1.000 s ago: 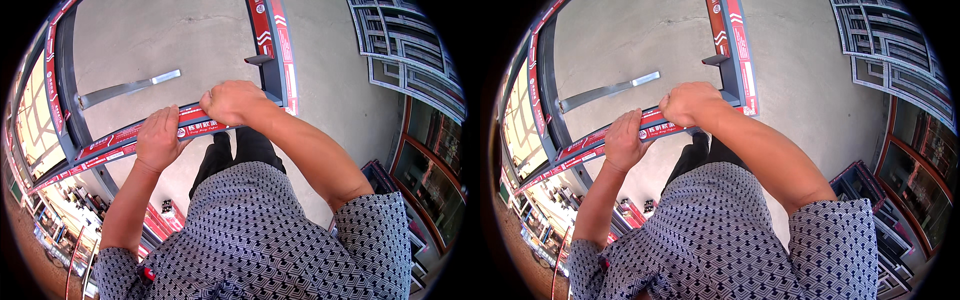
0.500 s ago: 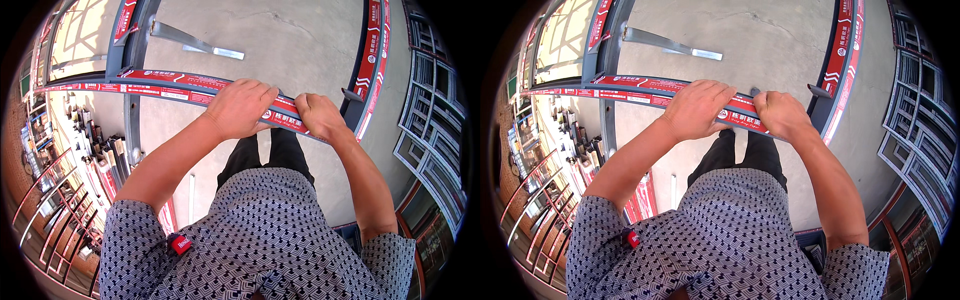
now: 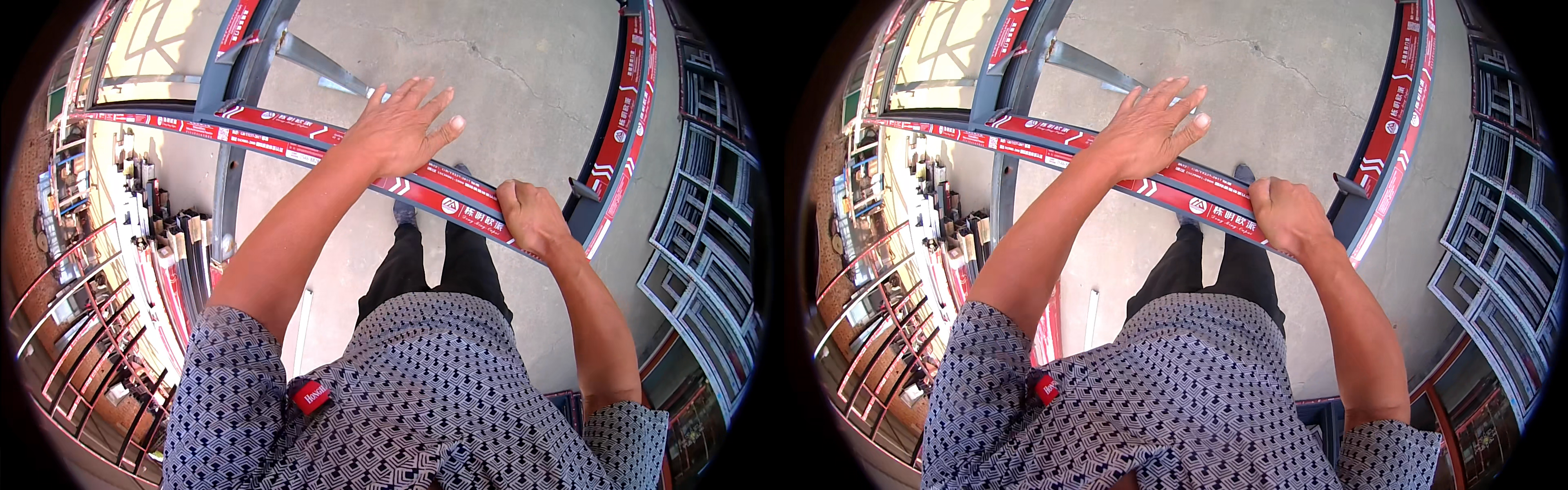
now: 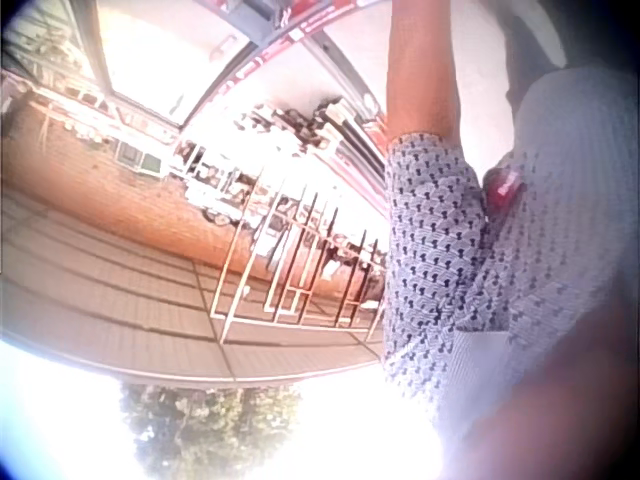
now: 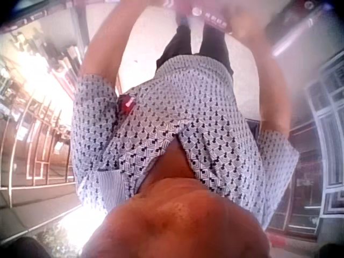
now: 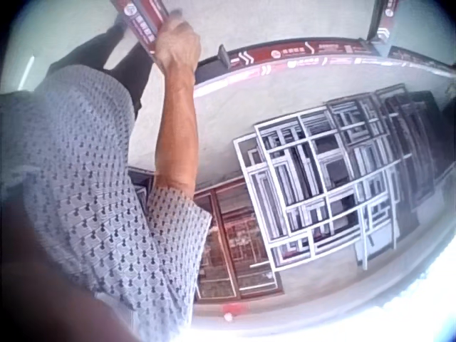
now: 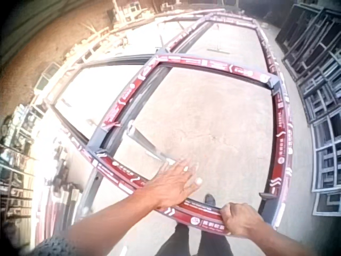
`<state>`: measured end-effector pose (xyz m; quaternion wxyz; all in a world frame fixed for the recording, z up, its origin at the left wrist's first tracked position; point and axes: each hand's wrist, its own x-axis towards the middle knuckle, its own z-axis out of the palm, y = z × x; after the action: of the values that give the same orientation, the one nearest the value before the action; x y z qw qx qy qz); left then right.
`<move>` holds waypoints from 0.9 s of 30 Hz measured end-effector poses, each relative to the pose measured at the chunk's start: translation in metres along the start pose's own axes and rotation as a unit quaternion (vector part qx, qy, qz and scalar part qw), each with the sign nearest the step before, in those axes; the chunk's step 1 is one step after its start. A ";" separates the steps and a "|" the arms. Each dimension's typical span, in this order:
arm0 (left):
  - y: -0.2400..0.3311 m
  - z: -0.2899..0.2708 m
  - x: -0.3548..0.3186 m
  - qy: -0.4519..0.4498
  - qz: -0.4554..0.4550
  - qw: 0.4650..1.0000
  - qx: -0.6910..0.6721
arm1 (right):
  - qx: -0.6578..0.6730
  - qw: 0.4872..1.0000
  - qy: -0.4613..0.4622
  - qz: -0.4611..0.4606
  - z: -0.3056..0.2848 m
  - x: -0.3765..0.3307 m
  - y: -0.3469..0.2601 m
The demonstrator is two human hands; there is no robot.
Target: The person assembles a window frame by hand, fitting metal bars into a larger frame structure. They repeatedly adjust and align the components to ensure a proper fit.
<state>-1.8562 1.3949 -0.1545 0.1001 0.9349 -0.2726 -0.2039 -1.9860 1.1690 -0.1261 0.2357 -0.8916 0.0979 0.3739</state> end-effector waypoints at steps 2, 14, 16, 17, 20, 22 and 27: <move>-0.009 0.001 0.001 0.015 0.042 0.998 -0.037 | -0.038 0.995 0.040 -0.086 -0.016 0.018 0.003; -0.041 -0.042 -0.060 -0.077 0.189 0.979 0.021 | 0.028 0.996 0.051 -0.062 0.002 0.010 0.012; -0.045 -0.024 -0.061 -0.018 0.197 0.980 0.029 | 0.016 0.996 0.037 -0.074 -0.002 0.011 0.010; -0.045 -0.020 -0.062 0.000 0.194 0.981 0.024 | 0.002 0.996 0.040 -0.084 -0.002 0.011 0.010; -0.044 -0.011 -0.062 0.035 0.197 0.980 0.022 | 0.025 0.998 0.038 -0.054 -0.004 0.008 0.007; -0.045 -0.008 -0.060 0.054 0.204 0.977 0.024 | 0.005 0.996 0.036 -0.085 -0.004 0.008 0.012; -0.047 -0.009 -0.068 0.076 0.203 0.976 0.011 | 0.069 0.997 -0.035 0.006 -0.009 0.010 0.010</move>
<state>-1.8822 1.4719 -0.1378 0.1497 0.8741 -0.4501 -0.1044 -1.9768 1.1560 -0.1305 0.2973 -0.8591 0.1207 0.3987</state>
